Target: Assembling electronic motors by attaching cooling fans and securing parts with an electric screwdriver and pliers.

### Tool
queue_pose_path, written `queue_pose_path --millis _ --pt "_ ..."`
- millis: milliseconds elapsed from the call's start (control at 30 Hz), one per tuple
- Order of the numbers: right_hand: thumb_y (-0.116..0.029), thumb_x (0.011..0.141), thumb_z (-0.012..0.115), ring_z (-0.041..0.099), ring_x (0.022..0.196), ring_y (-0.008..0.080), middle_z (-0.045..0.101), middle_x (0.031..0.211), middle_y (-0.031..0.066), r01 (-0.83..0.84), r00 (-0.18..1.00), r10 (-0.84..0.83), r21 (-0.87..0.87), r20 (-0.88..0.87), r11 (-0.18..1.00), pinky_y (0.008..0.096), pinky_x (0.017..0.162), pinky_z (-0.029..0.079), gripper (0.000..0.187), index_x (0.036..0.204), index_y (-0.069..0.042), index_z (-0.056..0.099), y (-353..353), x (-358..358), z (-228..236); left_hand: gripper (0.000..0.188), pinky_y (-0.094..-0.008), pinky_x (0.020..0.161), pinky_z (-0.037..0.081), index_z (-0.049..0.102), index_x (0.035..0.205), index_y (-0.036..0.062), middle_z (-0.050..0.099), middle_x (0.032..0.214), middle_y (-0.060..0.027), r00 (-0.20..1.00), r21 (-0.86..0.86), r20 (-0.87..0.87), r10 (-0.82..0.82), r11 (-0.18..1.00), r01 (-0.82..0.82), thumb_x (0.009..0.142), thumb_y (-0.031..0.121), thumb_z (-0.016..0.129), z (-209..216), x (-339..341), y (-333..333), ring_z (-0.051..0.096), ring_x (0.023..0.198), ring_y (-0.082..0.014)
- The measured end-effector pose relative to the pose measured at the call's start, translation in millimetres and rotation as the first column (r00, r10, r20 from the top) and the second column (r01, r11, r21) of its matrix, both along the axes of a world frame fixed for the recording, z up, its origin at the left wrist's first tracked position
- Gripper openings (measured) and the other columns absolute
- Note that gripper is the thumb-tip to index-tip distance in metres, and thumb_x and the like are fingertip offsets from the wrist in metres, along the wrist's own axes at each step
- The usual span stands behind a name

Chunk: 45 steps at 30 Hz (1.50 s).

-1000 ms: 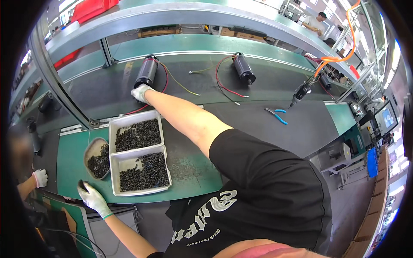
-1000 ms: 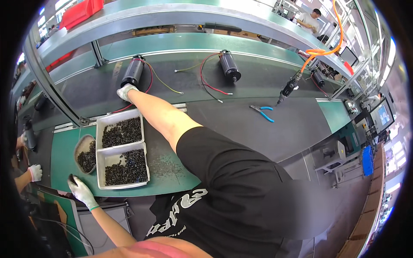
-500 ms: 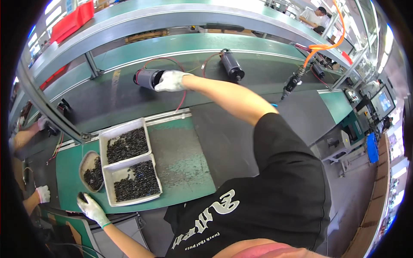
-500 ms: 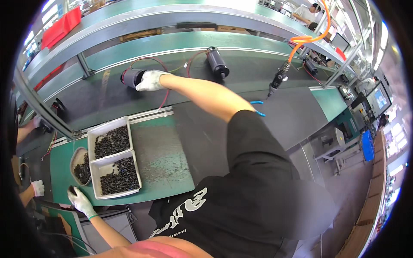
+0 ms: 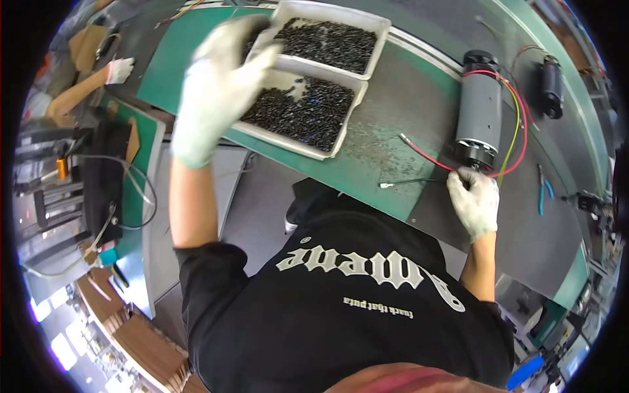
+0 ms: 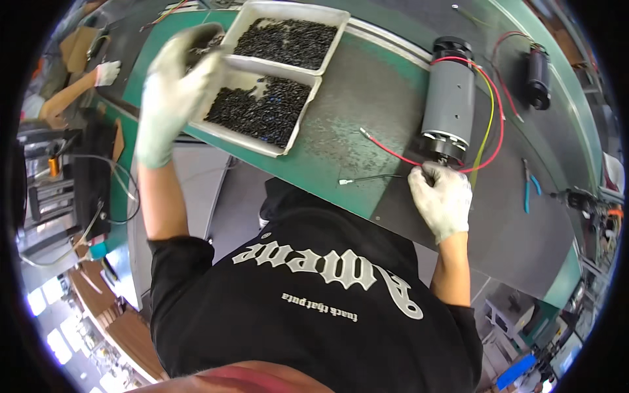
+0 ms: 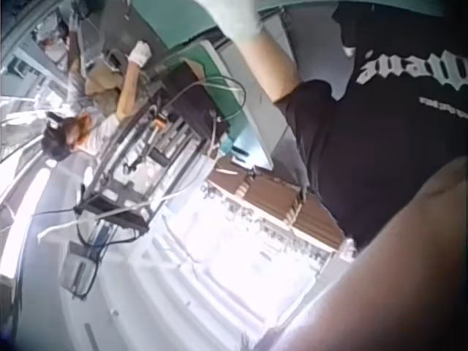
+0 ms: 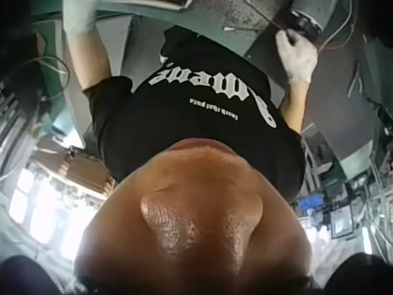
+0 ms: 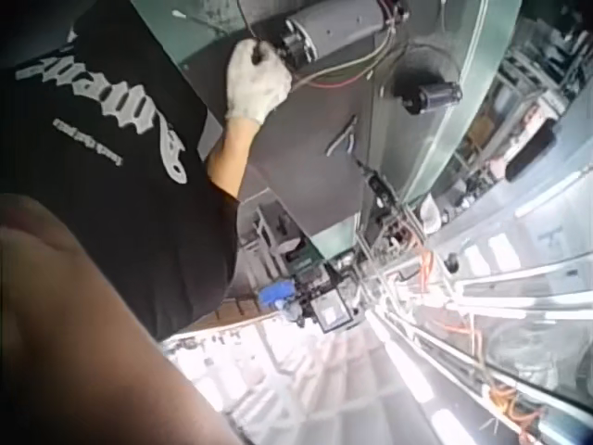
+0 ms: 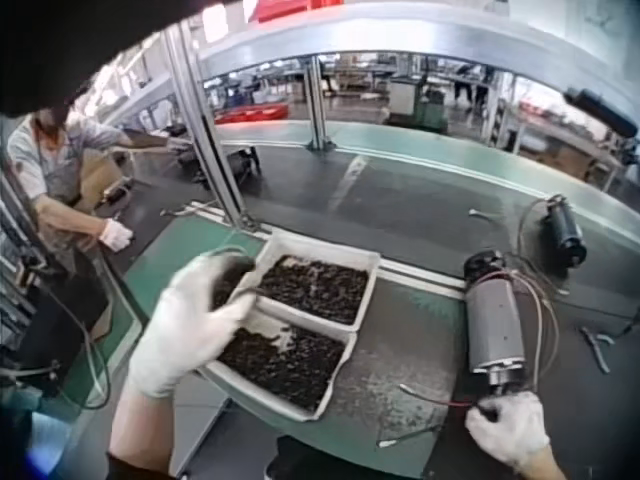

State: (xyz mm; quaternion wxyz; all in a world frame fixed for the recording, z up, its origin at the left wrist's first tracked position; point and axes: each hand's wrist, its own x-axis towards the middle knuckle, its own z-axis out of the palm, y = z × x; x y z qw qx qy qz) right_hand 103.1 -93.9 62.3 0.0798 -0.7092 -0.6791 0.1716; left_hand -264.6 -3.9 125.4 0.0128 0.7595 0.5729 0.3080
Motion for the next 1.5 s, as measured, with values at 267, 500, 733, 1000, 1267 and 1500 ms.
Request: queue_pose_path --millis 267,500,733,1000,1267,1500 --pt "-0.022 0.087 0.057 0.061 0.08 0.0142 0.063 0.086 0.0095 -0.135 0.835 0.042 -0.13 -0.548 0.982 0.03 0.073 0.046 0.028 0.103 0.0 0.062 -15.7 5.9 -17.8 0.034 -0.0443 0.086 0.051 0.063 0.111 0.0052 0.066 0.107 -0.0181 0.89 -0.204 -0.449 -0.075 0.979 -0.02 0.087 0.03 0.061 -88.6 36.8 98.3 0.064 0.097 -0.0372" --pt "-0.021 0.094 0.055 0.061 0.091 0.0181 0.065 0.098 0.0128 0.546 0.566 0.03 0.402 -0.824 0.735 0.0292 0.081 0.048 0.031 0.112 0.003 0.061 -33.8 151.4 4.7 0.032 -0.045 0.089 0.049 0.062 0.107 0.0022 0.065 0.104 -0.0222 0.854 -0.166 -0.505 -0.123 0.985 0.044 0.086 0.026 0.061 -104.4 31.7 127.8 0.062 0.101 -0.0383" --pt "-0.013 0.083 0.073 0.05 0.118 0.0222 0.048 0.135 0.0132 0.613 0.79 -0.106 0.773 -0.604 0.165 0.0361 0.102 0.042 0.068 0.141 -0.002 0.039 12.1 280.5 17.7 0.04 -0.0474 0.099 0.04 0.053 0.118 0.0038 0.06 0.114 -0.0237 0.833 -0.132 -0.538 -0.128 0.989 0.067 0.084 0.021 0.061 -111.5 17.8 134.1 0.054 0.111 -0.0408" --pt "-0.022 0.078 0.077 0.054 0.104 0.0218 0.059 0.118 0.0111 0.657 0.719 -0.21 0.549 -0.662 0.517 0.0363 0.091 0.046 0.083 0.146 -0.004 0.033 26.9 376.0 41.3 0.044 -0.0458 0.099 0.043 0.05 0.123 -0.0018 0.054 0.123 -0.0275 0.917 -0.17 -0.39 -0.086 0.985 0.021 0.083 0.012 0.063 -92.6 14.7 106.1 0.051 0.117 -0.043" --pt "-0.018 0.082 0.07 0.058 0.102 0.0168 0.065 0.11 0.0079 0.347 0.664 -0.025 0.278 -0.747 0.896 0.0344 0.091 0.045 0.039 0.117 -0.002 0.061 34.6 357.7 36.6 0.011 -0.0343 0.061 0.044 0.053 0.089 -0.0027 0.058 0.074 -0.0094 0.986 -0.073 0.161 -0.044 0.996 0.056 0.081 0.003 0.058 -52.0 29.5 59.9 0.054 0.063 -0.0205" --pt "-0.004 0.079 0.071 0.063 0.085 0.0141 0.067 0.093 0.0063 0.527 0.652 -0.034 0.42 -0.758 0.739 0.0297 0.076 0.051 0.03 0.108 -0.002 0.062 27.3 304.5 5.7 0.014 -0.0186 0.044 0.034 0.055 0.097 0.003 0.052 0.075 -0.0013 0.248 -0.109 0.969 -0.017 0.867 0.485 0.084 0.004 0.059 -58.4 90.1 -37.0 0.045 0.054 -0.0058"
